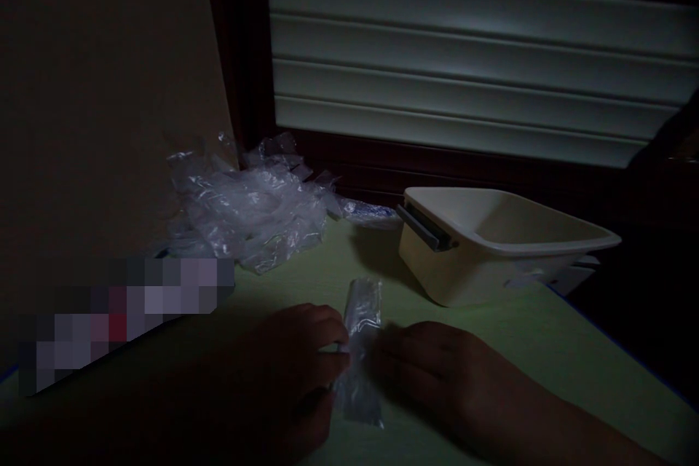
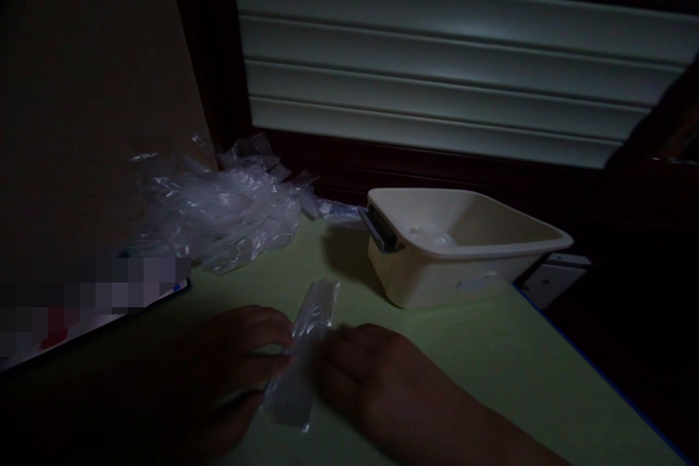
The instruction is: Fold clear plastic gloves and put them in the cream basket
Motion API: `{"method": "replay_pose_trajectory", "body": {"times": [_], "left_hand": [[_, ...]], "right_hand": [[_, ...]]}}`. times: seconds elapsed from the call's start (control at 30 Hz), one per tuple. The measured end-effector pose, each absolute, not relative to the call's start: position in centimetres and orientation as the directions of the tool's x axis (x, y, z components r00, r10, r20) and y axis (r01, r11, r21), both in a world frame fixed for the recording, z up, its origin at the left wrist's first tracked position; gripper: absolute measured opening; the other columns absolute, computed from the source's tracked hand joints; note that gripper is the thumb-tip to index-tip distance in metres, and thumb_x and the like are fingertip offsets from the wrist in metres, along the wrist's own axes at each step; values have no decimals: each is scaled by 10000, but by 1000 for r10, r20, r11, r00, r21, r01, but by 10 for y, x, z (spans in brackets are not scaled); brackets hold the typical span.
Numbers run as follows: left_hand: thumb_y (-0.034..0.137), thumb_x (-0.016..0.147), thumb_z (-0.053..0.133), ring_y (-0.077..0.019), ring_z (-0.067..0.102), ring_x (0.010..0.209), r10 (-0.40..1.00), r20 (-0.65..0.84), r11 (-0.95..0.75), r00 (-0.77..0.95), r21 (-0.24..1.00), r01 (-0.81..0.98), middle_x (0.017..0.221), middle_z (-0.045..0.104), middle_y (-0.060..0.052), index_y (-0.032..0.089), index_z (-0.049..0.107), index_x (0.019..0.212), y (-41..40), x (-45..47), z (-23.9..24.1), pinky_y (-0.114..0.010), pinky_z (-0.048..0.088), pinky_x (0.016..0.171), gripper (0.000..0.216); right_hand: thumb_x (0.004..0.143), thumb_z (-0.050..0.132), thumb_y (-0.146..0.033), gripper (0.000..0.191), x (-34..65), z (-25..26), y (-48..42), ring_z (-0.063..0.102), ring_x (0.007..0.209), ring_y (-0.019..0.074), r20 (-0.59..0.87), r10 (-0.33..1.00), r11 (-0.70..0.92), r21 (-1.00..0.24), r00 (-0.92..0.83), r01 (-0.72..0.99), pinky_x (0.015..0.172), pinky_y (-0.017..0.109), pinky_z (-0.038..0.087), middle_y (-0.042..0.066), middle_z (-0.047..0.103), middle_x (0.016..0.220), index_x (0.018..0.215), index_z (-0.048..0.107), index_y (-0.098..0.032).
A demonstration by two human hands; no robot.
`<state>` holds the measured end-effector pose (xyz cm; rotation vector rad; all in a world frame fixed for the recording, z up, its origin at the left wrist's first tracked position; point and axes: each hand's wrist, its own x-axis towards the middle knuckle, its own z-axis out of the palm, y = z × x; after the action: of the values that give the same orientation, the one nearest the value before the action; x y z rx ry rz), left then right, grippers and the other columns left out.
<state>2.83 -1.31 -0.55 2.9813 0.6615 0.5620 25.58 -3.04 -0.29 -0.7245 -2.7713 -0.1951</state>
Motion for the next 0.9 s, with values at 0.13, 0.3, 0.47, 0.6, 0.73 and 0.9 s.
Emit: {"method": "replay_pose_trajectory", "body": {"times": [0.13, 0.3, 0.47, 0.6, 0.73, 0.9], "left_hand": [[90, 655, 471, -195, 511, 834, 401, 351, -916, 846, 176, 361, 909, 574, -71, 173, 554, 843, -15, 27, -9, -313, 449, 776, 222], [49, 645, 452, -189, 514, 820, 417, 371, -909, 830, 190, 371, 920, 570, -70, 169, 557, 896, -13, 27, -12, -305, 449, 742, 297], [24, 726, 414, -163, 523, 784, 443, 413, -895, 796, 247, 371, 907, 577, -65, 145, 556, 921, -13, 29, -11, -266, 443, 680, 269], [64, 782, 446, -151, 523, 795, 486, 389, -870, 783, 301, 390, 897, 576, -53, 155, 567, 937, -12, 29, -14, -243, 431, 681, 216], [52, 773, 446, -149, 524, 790, 483, 388, -871, 785, 302, 387, 864, 579, -45, 161, 571, 835, -10, 29, -15, -243, 429, 691, 177], [39, 764, 451, -142, 521, 778, 473, 351, -876, 808, 289, 387, 849, 578, -35, 167, 570, 815, -9, 29, -12, -237, 425, 696, 182]], "right_hand": [[875, 457, -105, 176, 254, -6, -30, 598, 782, 168, 291, 431, 861, 149, -854, 486, 679, 294, 476, 82, 657, 902, 963, 600, -156], [860, 486, -112, 129, 254, -15, -26, 575, 738, 176, 280, 443, 851, 169, -852, 498, 656, 313, 459, 65, 646, 893, 929, 584, -160], [819, 545, -95, 88, 251, -18, -25, 564, 694, 174, 304, 484, 831, 133, -820, 540, 634, 303, 448, 46, 640, 817, 876, 577, -154], [829, 527, -95, 84, 252, -15, -26, 532, 608, 146, 340, 529, 804, 93, -778, 587, 566, 266, 416, 26, 606, 704, 796, 568, -160], [866, 477, -111, 116, 253, -12, -27, 568, 704, 153, 308, 452, 844, 158, -837, 513, 628, 278, 428, 64, 639, 821, 893, 579, -159], [855, 471, -104, 116, 250, -14, -32, 580, 736, 190, 309, 379, 848, 262, -872, 461, 618, 315, 437, 99, 655, 879, 873, 584, -124]]}}
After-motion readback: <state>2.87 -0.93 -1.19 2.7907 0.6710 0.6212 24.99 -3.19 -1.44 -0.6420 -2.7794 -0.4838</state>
